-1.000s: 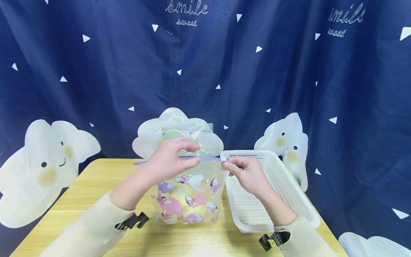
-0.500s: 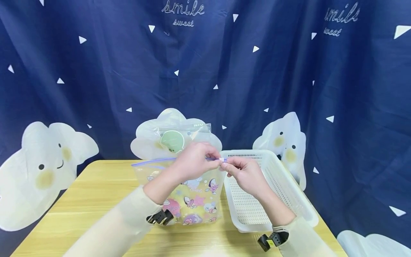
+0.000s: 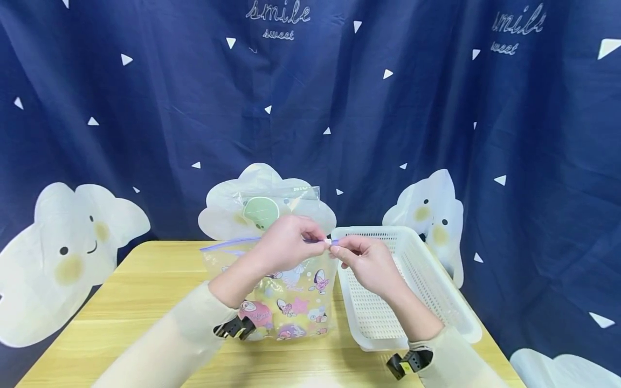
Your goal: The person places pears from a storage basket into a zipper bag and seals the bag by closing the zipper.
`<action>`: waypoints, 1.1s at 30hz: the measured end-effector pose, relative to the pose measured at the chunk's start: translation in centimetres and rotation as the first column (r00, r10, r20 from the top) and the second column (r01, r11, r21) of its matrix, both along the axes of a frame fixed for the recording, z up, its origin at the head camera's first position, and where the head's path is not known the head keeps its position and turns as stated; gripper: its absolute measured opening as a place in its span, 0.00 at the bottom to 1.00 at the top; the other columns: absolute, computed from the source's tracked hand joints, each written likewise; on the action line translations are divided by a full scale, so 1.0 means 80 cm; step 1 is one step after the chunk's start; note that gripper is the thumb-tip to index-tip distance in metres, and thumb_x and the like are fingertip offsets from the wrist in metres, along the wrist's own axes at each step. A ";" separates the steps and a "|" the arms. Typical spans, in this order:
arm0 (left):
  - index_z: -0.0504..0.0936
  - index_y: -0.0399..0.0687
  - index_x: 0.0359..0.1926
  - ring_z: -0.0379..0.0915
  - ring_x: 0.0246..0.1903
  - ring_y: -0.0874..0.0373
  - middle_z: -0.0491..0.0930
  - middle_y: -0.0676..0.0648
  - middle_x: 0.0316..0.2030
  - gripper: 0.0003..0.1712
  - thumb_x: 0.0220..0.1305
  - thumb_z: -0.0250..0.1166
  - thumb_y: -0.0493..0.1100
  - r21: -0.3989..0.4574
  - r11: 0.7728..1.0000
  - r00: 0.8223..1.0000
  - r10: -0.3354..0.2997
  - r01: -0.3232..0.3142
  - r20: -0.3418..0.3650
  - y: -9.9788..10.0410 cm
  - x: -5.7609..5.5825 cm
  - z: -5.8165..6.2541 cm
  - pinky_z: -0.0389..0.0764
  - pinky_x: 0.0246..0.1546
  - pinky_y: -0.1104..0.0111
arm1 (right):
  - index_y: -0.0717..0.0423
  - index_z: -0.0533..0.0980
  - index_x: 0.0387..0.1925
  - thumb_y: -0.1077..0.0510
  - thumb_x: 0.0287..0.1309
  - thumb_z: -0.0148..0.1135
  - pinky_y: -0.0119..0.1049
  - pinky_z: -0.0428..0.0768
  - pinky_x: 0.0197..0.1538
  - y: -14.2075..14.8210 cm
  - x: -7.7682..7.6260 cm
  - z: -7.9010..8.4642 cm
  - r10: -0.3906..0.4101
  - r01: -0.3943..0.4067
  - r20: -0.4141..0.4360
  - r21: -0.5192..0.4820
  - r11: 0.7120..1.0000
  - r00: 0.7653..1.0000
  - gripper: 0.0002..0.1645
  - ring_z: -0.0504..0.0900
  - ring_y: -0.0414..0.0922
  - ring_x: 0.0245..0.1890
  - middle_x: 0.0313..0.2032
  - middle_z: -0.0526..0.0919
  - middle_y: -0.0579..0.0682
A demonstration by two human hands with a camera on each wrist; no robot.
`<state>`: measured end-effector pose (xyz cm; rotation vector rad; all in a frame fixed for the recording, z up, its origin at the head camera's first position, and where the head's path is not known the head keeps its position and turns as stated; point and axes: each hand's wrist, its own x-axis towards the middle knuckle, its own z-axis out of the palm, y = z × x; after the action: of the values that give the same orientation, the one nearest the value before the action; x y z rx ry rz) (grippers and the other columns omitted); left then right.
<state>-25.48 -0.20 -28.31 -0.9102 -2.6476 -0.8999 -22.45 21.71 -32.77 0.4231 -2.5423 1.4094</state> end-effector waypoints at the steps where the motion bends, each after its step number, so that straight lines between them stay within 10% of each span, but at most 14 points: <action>1: 0.95 0.56 0.39 0.79 0.33 0.67 0.90 0.58 0.32 0.05 0.67 0.75 0.48 0.004 1.000 1.000 0.001 -0.001 0.006 -0.001 0.000 -0.001 0.80 0.35 0.74 | 0.53 0.91 0.42 0.53 0.74 0.71 0.33 0.81 0.37 -0.001 0.000 0.000 0.001 -0.001 0.003 -0.001 1.000 1.000 0.09 0.85 0.42 0.32 0.38 0.92 0.55; 20: 0.96 0.57 0.40 0.82 0.38 0.60 0.91 0.58 0.36 0.04 0.66 0.77 0.46 0.078 0.995 0.989 0.057 -0.069 0.139 -0.096 -0.001 -0.008 0.87 0.44 0.64 | 0.52 0.90 0.40 0.54 0.75 0.71 0.33 0.83 0.38 -0.001 -0.002 -0.001 0.001 -0.001 0.012 -0.007 1.000 1.000 0.08 0.87 0.44 0.32 0.39 0.93 0.52; 33: 0.96 0.57 0.40 0.83 0.43 0.58 0.92 0.56 0.39 0.03 0.67 0.77 0.45 0.095 0.991 0.991 0.089 -0.099 0.100 -0.178 0.006 -0.021 0.86 0.48 0.61 | 0.53 0.89 0.40 0.54 0.75 0.71 0.34 0.81 0.36 0.003 -0.004 -0.007 -0.003 0.003 0.003 -0.026 1.000 1.000 0.08 0.86 0.43 0.33 0.39 0.91 0.52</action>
<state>-25.03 -14.43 -29.95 -0.7304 -2.6721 -1.0667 -22.73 21.97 -33.36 0.4133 -2.5232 1.4410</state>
